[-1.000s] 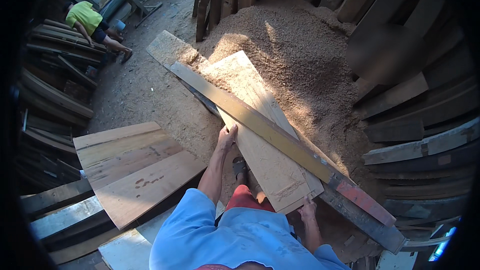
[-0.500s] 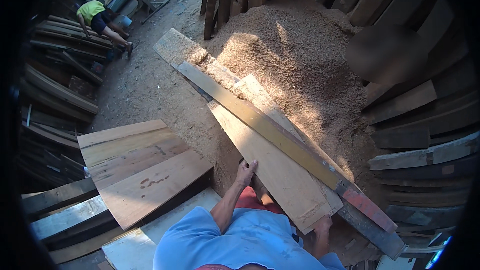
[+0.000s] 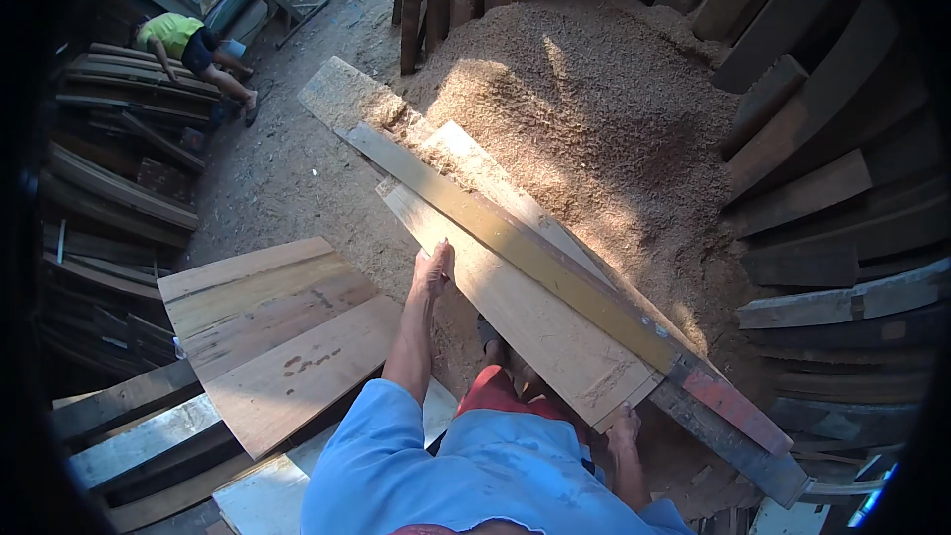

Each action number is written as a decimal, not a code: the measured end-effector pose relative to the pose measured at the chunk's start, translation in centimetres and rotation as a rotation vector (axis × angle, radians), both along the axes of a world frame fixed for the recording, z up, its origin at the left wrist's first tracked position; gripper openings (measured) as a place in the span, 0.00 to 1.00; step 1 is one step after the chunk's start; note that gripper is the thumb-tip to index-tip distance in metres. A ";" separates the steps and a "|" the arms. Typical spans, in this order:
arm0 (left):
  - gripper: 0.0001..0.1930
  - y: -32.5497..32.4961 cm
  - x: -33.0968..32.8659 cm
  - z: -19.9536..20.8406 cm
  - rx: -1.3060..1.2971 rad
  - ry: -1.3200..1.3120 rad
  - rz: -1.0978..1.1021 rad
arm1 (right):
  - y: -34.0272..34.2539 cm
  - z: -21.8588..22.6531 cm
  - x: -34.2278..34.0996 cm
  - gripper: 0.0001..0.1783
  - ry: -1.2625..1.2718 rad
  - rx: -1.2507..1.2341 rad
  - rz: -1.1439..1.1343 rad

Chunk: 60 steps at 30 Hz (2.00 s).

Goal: The person sands a piece of wood using a power sander, moving it back and forth along the surface. They pick up and handle different wood planks, placing them on a worktable to continue the sanding process.

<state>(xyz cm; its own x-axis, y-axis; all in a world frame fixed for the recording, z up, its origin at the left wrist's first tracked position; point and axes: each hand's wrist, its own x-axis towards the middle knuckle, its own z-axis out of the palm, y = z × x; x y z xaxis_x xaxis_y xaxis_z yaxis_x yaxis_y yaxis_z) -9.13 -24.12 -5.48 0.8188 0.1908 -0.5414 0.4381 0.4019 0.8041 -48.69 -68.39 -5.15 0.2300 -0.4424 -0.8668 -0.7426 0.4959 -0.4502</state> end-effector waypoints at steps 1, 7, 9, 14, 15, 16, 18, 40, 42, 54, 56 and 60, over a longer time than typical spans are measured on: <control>0.25 1.8 1.2 -1.3 0.068 0.020 -0.019 | 0.6 0.0 0.4 0.24 -0.020 0.021 -0.025; 0.17 0.7 0.3 -3.4 0.036 -0.112 0.067 | -0.5 0.7 0.0 0.23 -0.124 0.040 -0.084; 0.17 -0.8 -1.0 -3.3 0.031 -0.066 0.090 | -1.9 0.5 -0.1 0.24 -0.151 -0.062 -0.049; 0.17 -1.8 -3.5 -3.6 0.067 -0.110 0.096 | -4.3 1.3 2.2 0.24 0.112 -0.177 -0.032; 0.16 -1.5 -3.5 -3.8 0.075 -0.110 0.113 | -3.9 2.0 3.1 0.24 0.114 -0.187 -0.022; 0.16 -1.1 -3.3 -3.9 0.083 -0.110 0.130 | -3.6 2.2 3.6 0.25 0.115 -0.197 -0.011; 0.16 0.4 -1.2 -3.9 0.008 -0.154 0.149 | -5.8 -3.0 2.2 0.24 0.220 -0.202 0.151; 0.21 3.2 -0.4 -2.8 0.060 0.141 0.099 | -2.8 11.9 15.6 0.34 0.291 -0.536 1.055; 0.22 2.0 -2.5 -3.0 -0.181 0.051 -0.012 | -4.2 13.5 18.2 0.31 0.093 -0.688 0.850; 0.35 -9.3 -7.7 -0.8 -0.492 0.123 -0.010 | -11.4 9.3 16.4 0.38 0.250 -0.747 1.012; 0.35 -7.6 -7.6 -1.5 -0.466 0.079 0.059 | -10.3 10.3 17.9 0.38 0.244 -0.725 1.066; 0.33 -7.4 -8.4 -3.2 -0.368 -0.002 0.180 | -9.3 12.4 18.5 0.35 0.207 -0.834 1.180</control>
